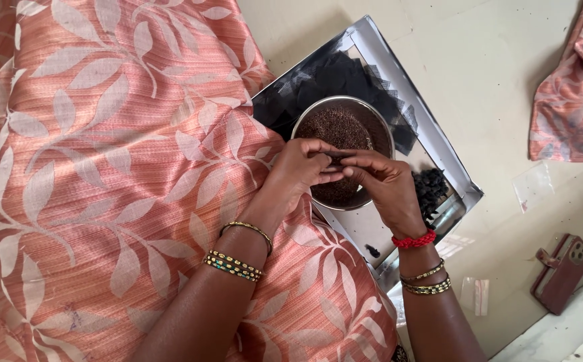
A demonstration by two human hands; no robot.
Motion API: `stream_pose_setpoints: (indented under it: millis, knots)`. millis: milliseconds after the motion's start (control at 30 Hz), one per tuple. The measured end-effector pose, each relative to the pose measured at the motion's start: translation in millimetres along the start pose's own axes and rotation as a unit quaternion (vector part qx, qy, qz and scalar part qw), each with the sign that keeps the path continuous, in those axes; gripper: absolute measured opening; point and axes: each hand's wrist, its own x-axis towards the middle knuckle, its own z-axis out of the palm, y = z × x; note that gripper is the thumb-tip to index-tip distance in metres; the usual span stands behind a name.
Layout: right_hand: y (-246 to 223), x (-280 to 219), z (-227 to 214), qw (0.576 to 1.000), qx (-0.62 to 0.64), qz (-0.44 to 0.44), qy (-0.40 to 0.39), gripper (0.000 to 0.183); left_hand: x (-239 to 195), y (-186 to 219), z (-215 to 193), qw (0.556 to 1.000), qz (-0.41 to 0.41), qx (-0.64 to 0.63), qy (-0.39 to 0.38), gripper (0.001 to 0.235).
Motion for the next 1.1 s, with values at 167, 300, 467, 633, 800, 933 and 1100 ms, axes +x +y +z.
stream_pose_setpoints:
  millis: [167,300,467,633,800,933,1100]
  knots:
    - [7,2,-1,0.999,-0.003,-0.010,0.053,0.017,-4,4,3,0.999,-0.005,0.033,-0.018,0.025]
    - [12,3,3,0.997,0.021,-0.014,0.074,0.016,-1,1,2,0.999,-0.005,0.026,-0.024,0.025]
    - [8,2,7,0.993,0.064,-0.015,0.100,0.014,-3,2,3,0.999,0.014,0.033,-0.023,0.025]
    - [12,4,3,0.989,0.089,-0.013,0.119,0.016,-17,23,15,1.000,0.012,-0.003,-0.003,0.027]
    - [9,5,1,0.982,0.138,-0.007,0.127,0.016,-21,26,16,0.998,0.034,0.043,-0.044,0.029]
    - [11,3,1,0.980,0.161,-0.007,0.117,0.016,-12,12,10,0.995,0.072,0.041,-0.051,0.024]
    - [10,3,-1,0.985,0.127,-0.003,0.112,0.017,-13,16,15,0.991,0.093,0.094,0.001,0.022]
